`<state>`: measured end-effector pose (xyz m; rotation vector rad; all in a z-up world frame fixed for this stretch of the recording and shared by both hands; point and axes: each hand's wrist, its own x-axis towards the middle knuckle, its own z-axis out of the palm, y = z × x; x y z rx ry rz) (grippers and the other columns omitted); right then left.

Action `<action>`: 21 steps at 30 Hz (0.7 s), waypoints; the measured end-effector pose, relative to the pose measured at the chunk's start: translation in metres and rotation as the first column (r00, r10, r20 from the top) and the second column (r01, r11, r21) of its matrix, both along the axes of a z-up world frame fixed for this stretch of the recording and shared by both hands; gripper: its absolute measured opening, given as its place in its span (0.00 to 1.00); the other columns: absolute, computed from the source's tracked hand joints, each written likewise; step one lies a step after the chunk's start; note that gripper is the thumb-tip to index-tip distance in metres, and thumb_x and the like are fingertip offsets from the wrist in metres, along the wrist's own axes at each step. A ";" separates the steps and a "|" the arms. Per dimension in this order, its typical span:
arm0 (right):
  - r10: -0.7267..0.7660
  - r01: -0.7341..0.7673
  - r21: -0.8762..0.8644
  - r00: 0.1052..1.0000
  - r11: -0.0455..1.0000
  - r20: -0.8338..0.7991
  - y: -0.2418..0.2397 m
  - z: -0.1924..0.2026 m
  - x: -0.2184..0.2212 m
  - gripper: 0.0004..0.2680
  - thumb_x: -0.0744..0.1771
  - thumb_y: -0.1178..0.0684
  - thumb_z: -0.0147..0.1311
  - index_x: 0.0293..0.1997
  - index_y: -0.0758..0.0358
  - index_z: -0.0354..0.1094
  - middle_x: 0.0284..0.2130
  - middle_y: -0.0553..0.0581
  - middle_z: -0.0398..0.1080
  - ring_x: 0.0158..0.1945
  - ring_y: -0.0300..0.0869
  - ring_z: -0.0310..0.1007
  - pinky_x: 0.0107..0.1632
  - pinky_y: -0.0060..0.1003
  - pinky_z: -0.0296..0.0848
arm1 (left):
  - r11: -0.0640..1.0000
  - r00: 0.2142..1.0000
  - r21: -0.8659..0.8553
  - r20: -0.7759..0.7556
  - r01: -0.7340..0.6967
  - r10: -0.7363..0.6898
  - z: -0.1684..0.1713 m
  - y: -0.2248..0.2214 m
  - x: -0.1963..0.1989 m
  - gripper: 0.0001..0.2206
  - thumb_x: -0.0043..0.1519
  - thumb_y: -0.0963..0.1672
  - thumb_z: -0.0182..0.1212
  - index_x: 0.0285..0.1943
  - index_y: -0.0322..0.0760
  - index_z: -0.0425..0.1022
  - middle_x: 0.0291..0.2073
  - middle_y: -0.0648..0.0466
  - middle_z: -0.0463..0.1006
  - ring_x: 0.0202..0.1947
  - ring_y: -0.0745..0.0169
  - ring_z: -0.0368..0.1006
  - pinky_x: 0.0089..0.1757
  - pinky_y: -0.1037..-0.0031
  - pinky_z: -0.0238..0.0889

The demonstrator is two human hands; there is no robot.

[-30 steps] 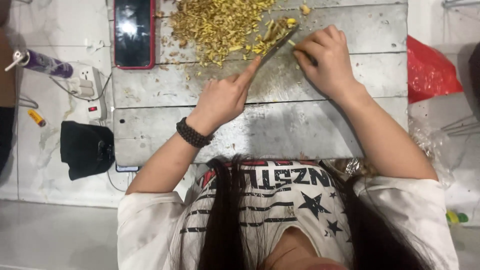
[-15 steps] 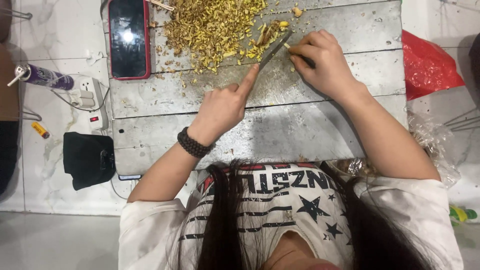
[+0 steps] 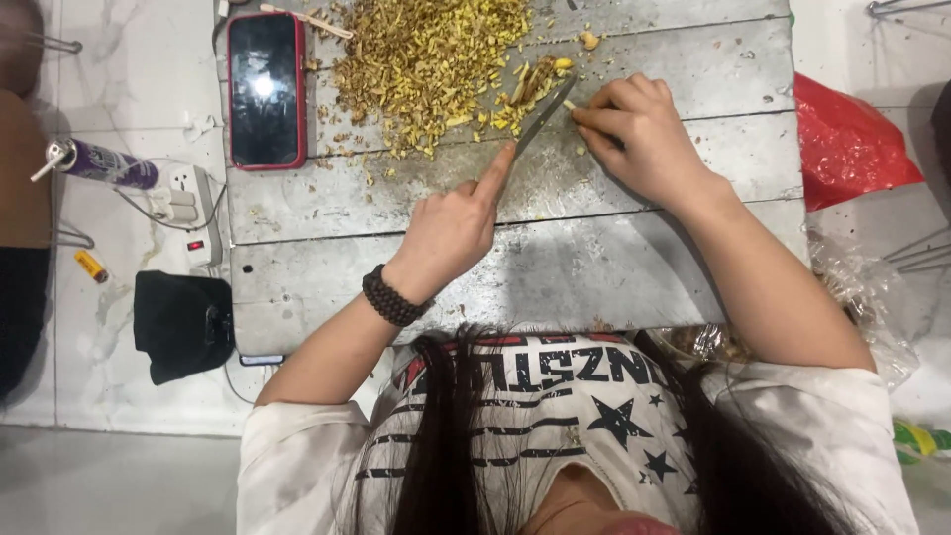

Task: Chopping and scraping dried roots on a wooden pallet using a small knife

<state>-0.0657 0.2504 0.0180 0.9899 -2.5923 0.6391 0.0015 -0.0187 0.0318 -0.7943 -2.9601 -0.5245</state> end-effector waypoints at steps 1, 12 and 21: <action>0.009 -0.009 0.014 1.000 1.000 -0.013 0.000 0.003 0.000 0.06 0.67 0.62 0.64 0.48 0.67 0.81 0.40 0.54 0.71 0.45 0.44 0.63 0.52 0.38 0.59 | 1.000 1.000 -0.027 -0.017 -0.002 0.002 0.001 0.001 -0.001 0.26 0.66 0.40 0.46 0.77 0.32 0.51 0.25 0.41 0.79 0.12 0.48 0.72 0.17 0.58 0.69; 0.008 -0.009 0.042 1.000 0.999 0.004 0.002 0.003 -0.002 0.07 0.67 0.62 0.62 0.48 0.67 0.81 0.41 0.55 0.71 0.47 0.45 0.64 0.55 0.39 0.60 | 0.999 1.000 -0.030 -0.009 -0.020 0.020 -0.001 0.003 0.000 0.26 0.67 0.41 0.46 0.77 0.34 0.50 0.26 0.42 0.79 0.11 0.47 0.71 0.16 0.57 0.67; 0.014 -0.015 0.042 1.000 0.999 0.016 0.002 0.005 -0.002 0.08 0.67 0.62 0.62 0.50 0.68 0.81 0.42 0.56 0.71 0.48 0.46 0.63 0.56 0.40 0.60 | 0.985 0.984 -0.169 -0.173 0.014 -0.043 -0.015 0.004 -0.002 0.28 0.66 0.40 0.50 0.77 0.31 0.51 0.23 0.48 0.77 0.10 0.59 0.66 0.15 0.67 0.64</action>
